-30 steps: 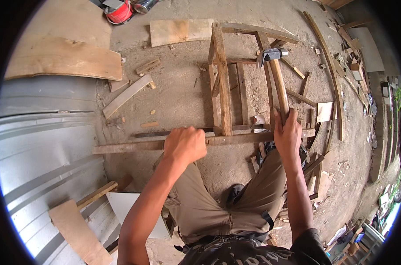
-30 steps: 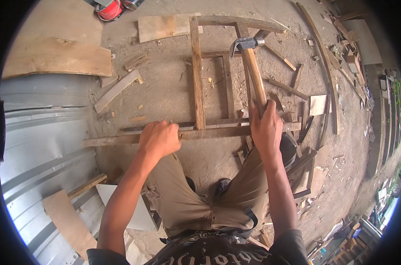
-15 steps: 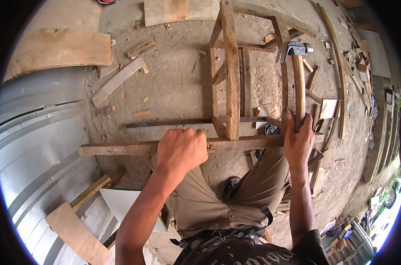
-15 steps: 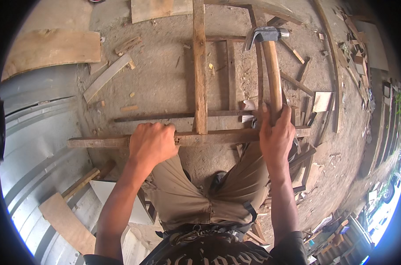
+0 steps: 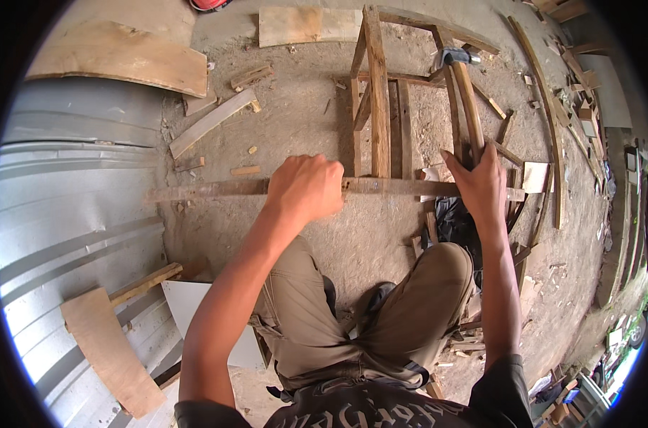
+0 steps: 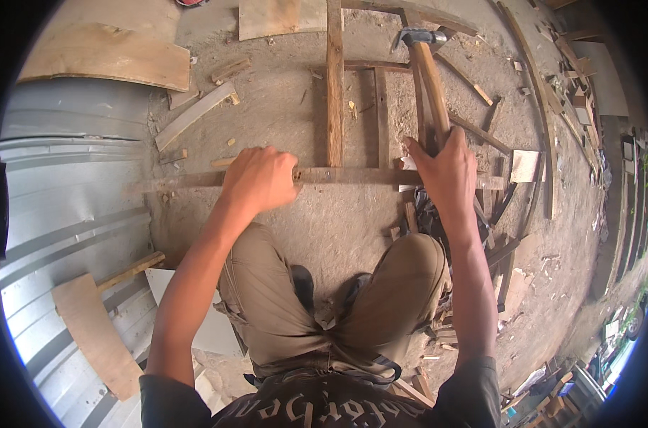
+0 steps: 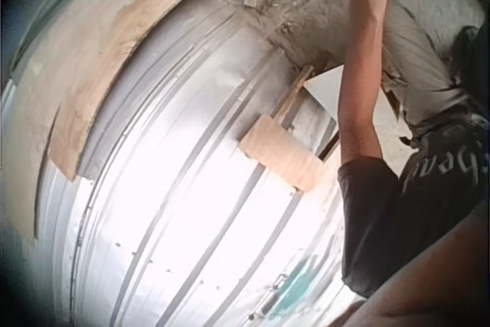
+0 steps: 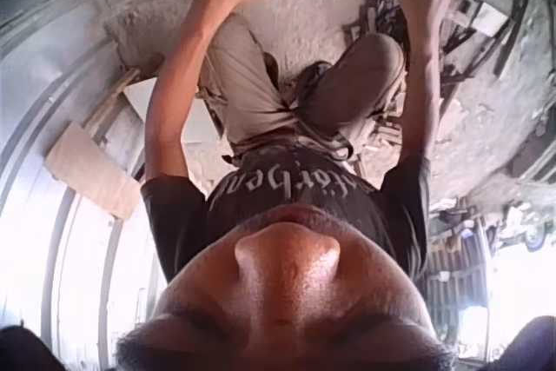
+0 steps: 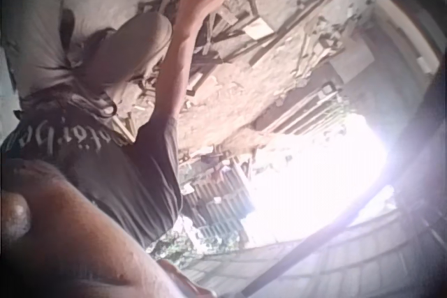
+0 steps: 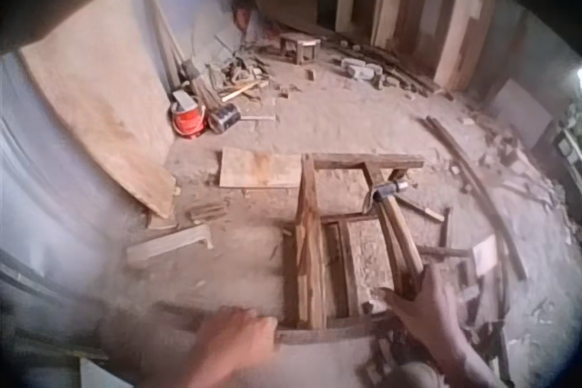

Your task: The person assembles a wooden frame by hand, using a hammer to drive nails into joints. They repeatedly position wooden planks, align them, and hammer nails to secure the structure.

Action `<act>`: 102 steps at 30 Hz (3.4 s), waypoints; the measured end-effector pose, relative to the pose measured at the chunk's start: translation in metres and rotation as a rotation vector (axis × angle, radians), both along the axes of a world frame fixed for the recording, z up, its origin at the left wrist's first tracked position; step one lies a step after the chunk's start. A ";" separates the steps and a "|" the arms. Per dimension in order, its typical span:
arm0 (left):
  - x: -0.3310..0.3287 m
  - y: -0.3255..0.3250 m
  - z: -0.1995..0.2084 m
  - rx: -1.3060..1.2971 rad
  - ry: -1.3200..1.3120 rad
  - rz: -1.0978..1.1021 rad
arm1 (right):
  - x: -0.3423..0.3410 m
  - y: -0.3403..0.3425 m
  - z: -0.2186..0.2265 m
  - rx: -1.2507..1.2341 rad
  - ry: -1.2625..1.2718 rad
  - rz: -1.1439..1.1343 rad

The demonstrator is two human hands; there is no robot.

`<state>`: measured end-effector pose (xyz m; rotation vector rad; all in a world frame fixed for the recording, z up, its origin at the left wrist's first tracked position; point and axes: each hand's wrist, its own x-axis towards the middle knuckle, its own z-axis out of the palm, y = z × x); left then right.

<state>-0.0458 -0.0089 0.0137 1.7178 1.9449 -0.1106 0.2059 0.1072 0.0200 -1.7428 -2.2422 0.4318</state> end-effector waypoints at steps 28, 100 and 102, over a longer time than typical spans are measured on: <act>-0.031 -0.077 -0.100 0.796 -1.451 1.066 | 0.031 0.017 0.120 -0.319 0.654 -0.023; -0.029 0.063 0.027 1.121 -1.206 0.557 | 0.055 0.023 -0.103 0.008 1.466 -0.156; -0.030 0.061 0.031 1.114 -1.219 0.562 | 0.051 0.016 -0.107 -0.047 1.529 -0.180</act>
